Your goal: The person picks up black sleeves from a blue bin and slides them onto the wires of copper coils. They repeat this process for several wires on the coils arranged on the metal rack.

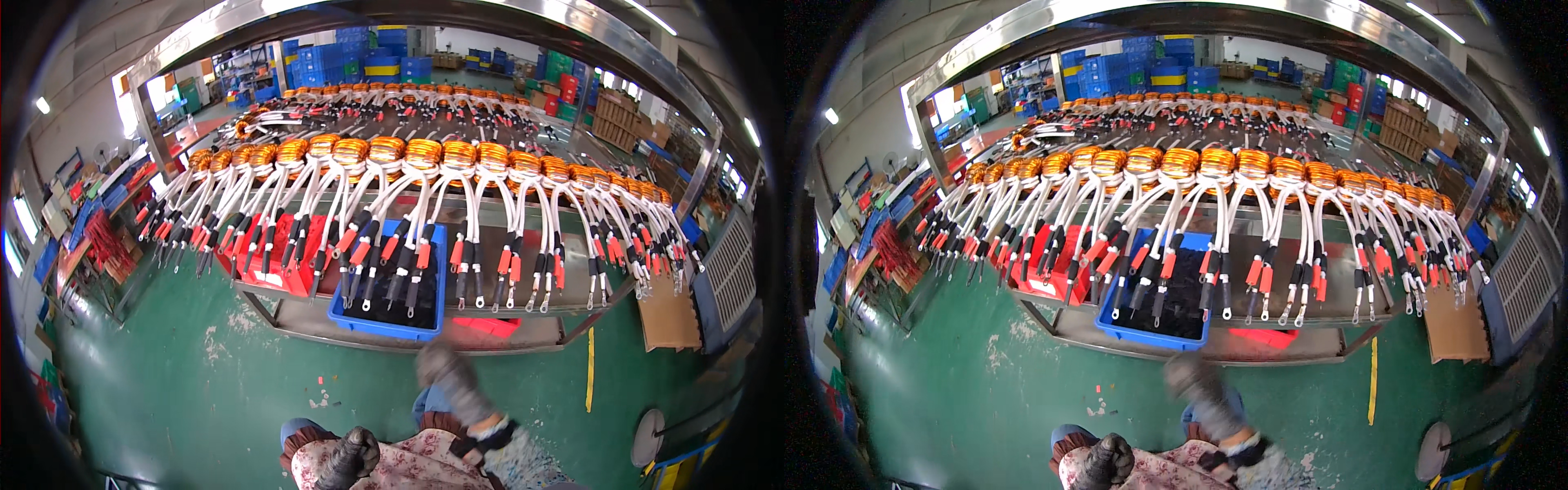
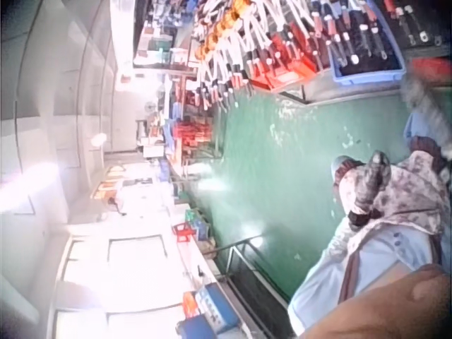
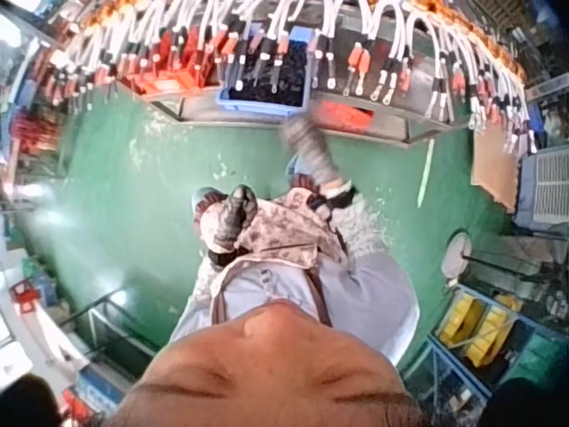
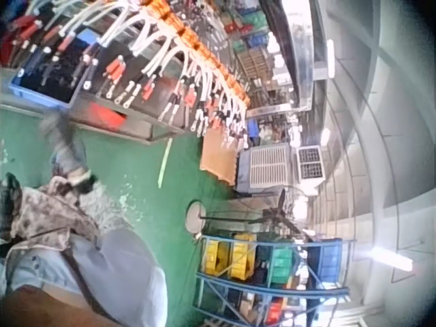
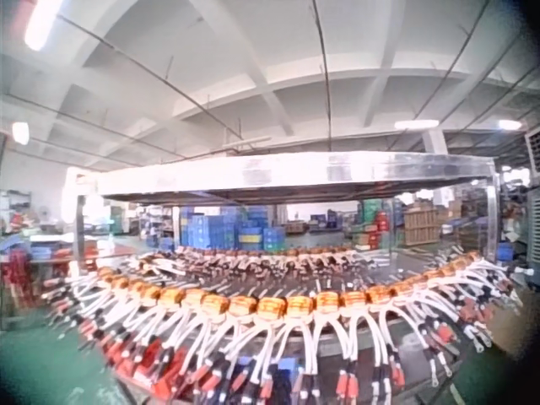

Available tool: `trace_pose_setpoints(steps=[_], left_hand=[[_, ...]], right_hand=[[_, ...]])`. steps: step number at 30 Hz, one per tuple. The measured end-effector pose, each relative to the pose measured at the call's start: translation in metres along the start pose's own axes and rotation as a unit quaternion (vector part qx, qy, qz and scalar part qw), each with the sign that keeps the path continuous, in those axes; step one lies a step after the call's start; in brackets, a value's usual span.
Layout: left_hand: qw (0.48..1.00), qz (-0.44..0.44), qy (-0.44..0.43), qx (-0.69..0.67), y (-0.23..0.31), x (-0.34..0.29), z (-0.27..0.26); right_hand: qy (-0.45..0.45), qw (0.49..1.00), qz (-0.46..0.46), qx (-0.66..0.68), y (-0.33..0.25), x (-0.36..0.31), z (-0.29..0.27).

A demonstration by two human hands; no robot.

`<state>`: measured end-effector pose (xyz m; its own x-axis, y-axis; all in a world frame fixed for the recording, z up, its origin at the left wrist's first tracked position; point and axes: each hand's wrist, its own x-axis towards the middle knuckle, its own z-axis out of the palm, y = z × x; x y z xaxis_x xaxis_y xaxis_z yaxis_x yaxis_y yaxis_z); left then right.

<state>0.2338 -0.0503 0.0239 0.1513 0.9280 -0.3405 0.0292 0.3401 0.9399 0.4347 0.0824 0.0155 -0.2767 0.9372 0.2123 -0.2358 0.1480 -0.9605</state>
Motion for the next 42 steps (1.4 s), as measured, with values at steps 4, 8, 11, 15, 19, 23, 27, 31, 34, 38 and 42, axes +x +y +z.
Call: trace_pose_setpoints(steps=[4,8,11,15,19,23,27,31,34,38,42], left_hand=[[0.993,0.014,0.119,-0.023,-0.02,0.0,0.001],[0.979,0.039,0.19,0.067,-0.006,-0.012,-0.002],[0.902,0.109,0.282,0.308,-0.008,-0.011,-0.002],[0.83,0.224,0.297,0.415,-0.029,-0.008,-0.01],[0.88,-0.032,0.284,0.38,0.035,-0.017,0.012],[0.963,-0.043,0.175,0.201,0.026,-0.012,0.014],[0.962,0.07,-0.028,-0.261,-0.025,0.006,0.014],[0.971,0.055,-0.002,-0.232,-0.045,0.005,0.012],[0.982,0.057,-0.006,-0.181,-0.019,-0.004,0.019],[0.971,0.01,-0.026,-0.239,-0.046,0.014,0.005],[0.975,0.026,-0.026,-0.218,-0.048,0.022,0.004]], right_hand=[[-0.194,0.92,-0.112,-0.321,0.05,-0.046,0.071],[-0.107,0.939,-0.122,-0.304,0.075,-0.06,0.089],[-0.109,0.939,-0.119,-0.305,0.066,-0.058,0.092],[-0.125,0.936,-0.11,-0.31,0.042,-0.064,0.09],[-0.086,0.917,-0.122,-0.37,0.032,-0.069,0.092],[-0.099,0.949,-0.098,-0.283,0.049,-0.073,0.081],[-0.043,0.998,0.019,-0.035,0.042,-0.054,0.046],[0.176,0.917,0.072,0.351,-0.018,-0.023,-0.027],[0.11,0.912,0.051,0.391,-0.004,-0.01,-0.099],[0.118,0.927,0.054,0.352,-0.012,0.004,-0.112],[0.191,0.917,0.039,0.348,0.002,0.012,-0.104]])
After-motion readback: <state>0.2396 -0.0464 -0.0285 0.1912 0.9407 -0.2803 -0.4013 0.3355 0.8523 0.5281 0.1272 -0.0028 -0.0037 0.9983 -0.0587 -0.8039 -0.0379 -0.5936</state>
